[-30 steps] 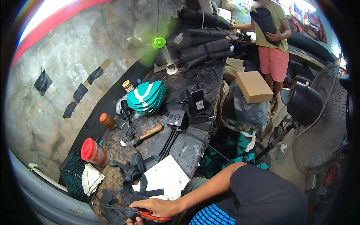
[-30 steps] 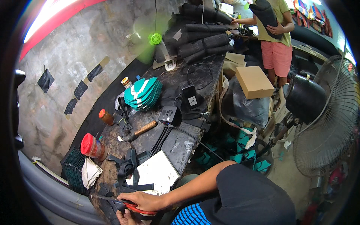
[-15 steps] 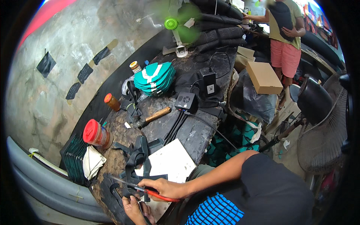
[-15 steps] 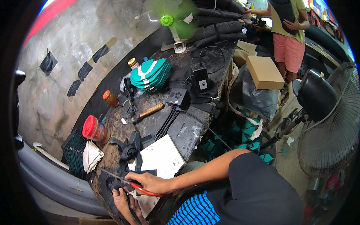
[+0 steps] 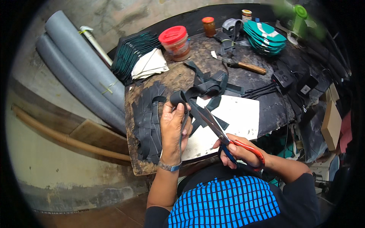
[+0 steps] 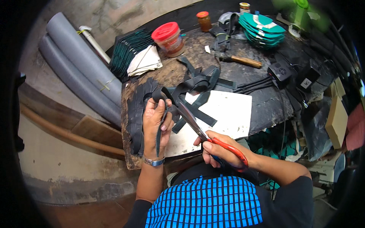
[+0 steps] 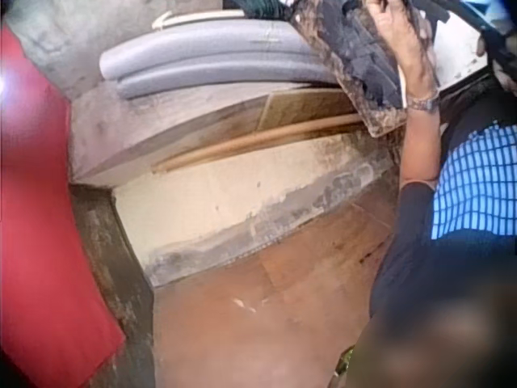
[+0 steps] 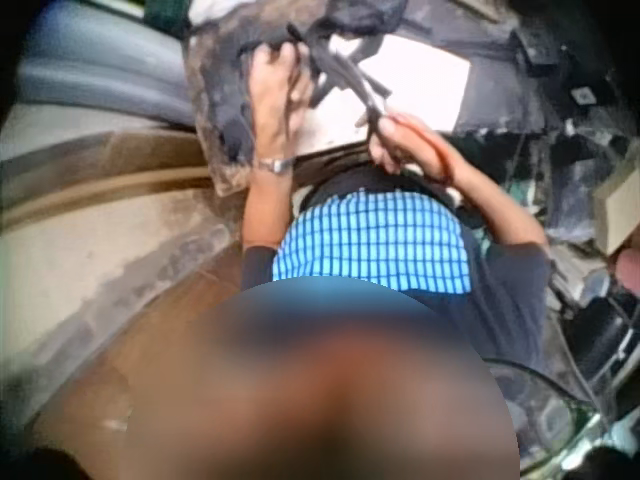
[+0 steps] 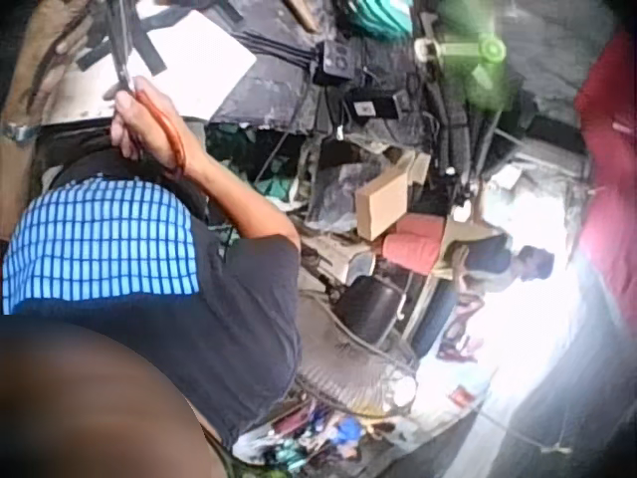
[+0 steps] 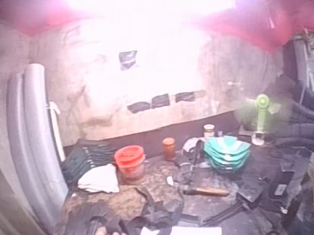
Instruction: The person uses shears to cut a long black rubber strap into shorter pieces. They repeatedly pick up the strap, align it, and trim sections, placing the cut pieces on the workbench.
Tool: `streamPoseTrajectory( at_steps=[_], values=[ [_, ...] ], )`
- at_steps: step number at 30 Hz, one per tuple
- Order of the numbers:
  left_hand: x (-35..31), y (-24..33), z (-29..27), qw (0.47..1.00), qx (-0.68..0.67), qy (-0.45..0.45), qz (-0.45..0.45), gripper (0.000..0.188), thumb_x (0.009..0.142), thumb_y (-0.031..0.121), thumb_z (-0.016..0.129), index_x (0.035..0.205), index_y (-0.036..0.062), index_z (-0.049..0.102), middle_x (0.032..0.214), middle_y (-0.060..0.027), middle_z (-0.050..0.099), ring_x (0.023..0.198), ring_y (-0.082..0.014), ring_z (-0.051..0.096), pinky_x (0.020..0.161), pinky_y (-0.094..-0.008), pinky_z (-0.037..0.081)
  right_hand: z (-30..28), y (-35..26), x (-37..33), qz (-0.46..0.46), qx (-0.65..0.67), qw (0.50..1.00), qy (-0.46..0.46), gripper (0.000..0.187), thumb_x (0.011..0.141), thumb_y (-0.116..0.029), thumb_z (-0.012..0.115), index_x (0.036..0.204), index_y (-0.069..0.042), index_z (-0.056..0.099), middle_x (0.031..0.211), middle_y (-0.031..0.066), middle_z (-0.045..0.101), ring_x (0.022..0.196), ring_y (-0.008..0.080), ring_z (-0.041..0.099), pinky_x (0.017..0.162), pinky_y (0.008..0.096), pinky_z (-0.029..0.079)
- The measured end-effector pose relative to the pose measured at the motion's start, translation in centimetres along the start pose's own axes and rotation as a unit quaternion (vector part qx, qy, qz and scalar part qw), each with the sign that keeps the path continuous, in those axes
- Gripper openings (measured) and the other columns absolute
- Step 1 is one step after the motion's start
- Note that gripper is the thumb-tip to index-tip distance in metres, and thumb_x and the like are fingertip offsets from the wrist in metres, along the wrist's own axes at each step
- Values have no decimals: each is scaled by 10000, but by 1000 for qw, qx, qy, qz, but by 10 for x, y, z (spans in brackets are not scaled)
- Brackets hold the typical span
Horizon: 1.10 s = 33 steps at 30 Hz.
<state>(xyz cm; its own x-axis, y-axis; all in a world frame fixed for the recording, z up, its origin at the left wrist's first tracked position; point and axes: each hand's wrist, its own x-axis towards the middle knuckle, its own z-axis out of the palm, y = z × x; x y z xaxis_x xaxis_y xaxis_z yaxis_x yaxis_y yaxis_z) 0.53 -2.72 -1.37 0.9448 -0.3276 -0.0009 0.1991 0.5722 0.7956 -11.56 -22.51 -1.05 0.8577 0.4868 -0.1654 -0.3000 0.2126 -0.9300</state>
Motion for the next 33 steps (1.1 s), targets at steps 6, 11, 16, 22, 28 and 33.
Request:
streamPoseTrajectory(
  at_steps=[6, 11, 16, 22, 28, 33],
  values=[
    [-8, -6, 3, 996, 52, 25, 68, 147, 997, 170, 556, 1091, 97, 469, 999, -83, 670, 408, -27, 377, 341, -177, 258, 10, 4, 14, 21, 14, 1000, -12, 486, 1027, -442, 370, 1234, -11, 462, 746, 50, 570, 616, 97, 550, 568, 242, 450],
    [-8, -9, 1, 974, 168, 65, 136, 166, 1000, 166, 554, 1113, 71, 480, 991, -60, 666, 497, -26, 452, 409, -191, 350, 19, 4, 21, 19, 13, 997, 68, 449, 1005, -471, 474, 1088, -37, 552, 584, 10, 531, 426, 69, 513, 412, 201, 417],
    [-22, -4, -6, 984, 153, 47, 80, 241, 941, 59, 601, 1159, 0, 520, 1035, -55, 620, 981, -100, 574, 888, -242, 464, 12, -3, 25, 14, -2, 993, 121, 378, 985, -401, 562, 1096, -39, 558, 615, -1, 529, 493, 58, 522, 462, 207, 433],
    [-48, -3, -2, 968, 230, 44, 87, 407, 848, 13, 554, 1249, -52, 533, 1217, -145, 587, 1125, -231, 565, 998, -346, 430, -22, 3, 59, -119, -280, 926, 223, 599, 866, -488, 689, 1284, -116, 478, 883, 213, 678, 837, 353, 686, 730, 435, 524],
    [-71, 13, -14, 838, 507, -70, 188, 450, 890, 135, 521, 1265, -113, 516, 1338, -285, 461, 1110, -386, 531, 943, -416, 456, -61, 4, 65, -65, -639, 717, 270, 279, 794, -161, 620, 1015, 11, 617, 793, 237, 664, 776, 392, 687, 666, 482, 554],
    [-76, 4, -29, 889, 448, -35, 90, 420, 870, -18, 489, 1285, -84, 500, 1347, -268, 439, 1170, -396, 495, 981, -419, 427, -53, 1, 65, -91, -671, 689, 258, 253, 825, -150, 590, 983, 41, 641, 918, 247, 638, 834, 375, 675, 679, 478, 556]
  ],
)
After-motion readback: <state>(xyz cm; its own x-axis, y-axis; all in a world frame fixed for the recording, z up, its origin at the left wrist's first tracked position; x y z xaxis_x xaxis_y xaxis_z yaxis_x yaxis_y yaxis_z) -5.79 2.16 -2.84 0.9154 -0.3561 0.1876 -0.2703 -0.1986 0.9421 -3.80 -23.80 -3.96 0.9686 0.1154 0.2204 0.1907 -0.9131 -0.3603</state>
